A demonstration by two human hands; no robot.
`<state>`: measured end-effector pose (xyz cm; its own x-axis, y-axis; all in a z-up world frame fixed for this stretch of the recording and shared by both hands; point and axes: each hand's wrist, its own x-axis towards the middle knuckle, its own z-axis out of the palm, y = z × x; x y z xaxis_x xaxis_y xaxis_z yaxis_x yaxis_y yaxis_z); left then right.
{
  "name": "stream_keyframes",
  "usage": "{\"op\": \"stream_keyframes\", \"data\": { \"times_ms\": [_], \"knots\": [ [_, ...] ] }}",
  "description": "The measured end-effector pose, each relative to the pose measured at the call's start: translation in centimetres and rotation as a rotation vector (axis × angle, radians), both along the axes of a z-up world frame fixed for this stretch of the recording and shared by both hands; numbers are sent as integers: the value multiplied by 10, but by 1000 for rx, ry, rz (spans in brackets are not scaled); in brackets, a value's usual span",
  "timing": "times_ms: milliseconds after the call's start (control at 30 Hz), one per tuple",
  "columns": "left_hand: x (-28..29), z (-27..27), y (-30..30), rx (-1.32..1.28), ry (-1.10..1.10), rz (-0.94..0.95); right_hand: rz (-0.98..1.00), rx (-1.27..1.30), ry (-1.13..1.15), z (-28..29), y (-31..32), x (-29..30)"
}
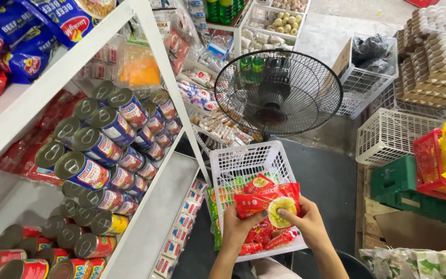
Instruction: Restocking grocery store shelves with various flavors of instant noodles from a white plastic basket.
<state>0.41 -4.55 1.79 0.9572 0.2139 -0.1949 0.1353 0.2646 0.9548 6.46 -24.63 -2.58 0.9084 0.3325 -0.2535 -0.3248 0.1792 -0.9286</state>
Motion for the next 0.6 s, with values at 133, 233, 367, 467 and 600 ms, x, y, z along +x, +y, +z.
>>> {"op": "stream_keyframes", "data": {
  "times_ms": [133,233,367,467,600],
  "knots": [
    [2,8,-5,-26,44,-74,-53,-14,-50,-7,-10,3],
    [3,1,-9,-115,38,-91,-23,13,-65,3,-8,3],
    [-1,0,0,-125,68,-119,74,49,-142,20,1,5],
    [-7,7,4,-213,-33,-50,102,55,-187,6,11,13],
    [-12,-3,17,-118,75,81,76,33,-120,23,43,18]
  ]
}}
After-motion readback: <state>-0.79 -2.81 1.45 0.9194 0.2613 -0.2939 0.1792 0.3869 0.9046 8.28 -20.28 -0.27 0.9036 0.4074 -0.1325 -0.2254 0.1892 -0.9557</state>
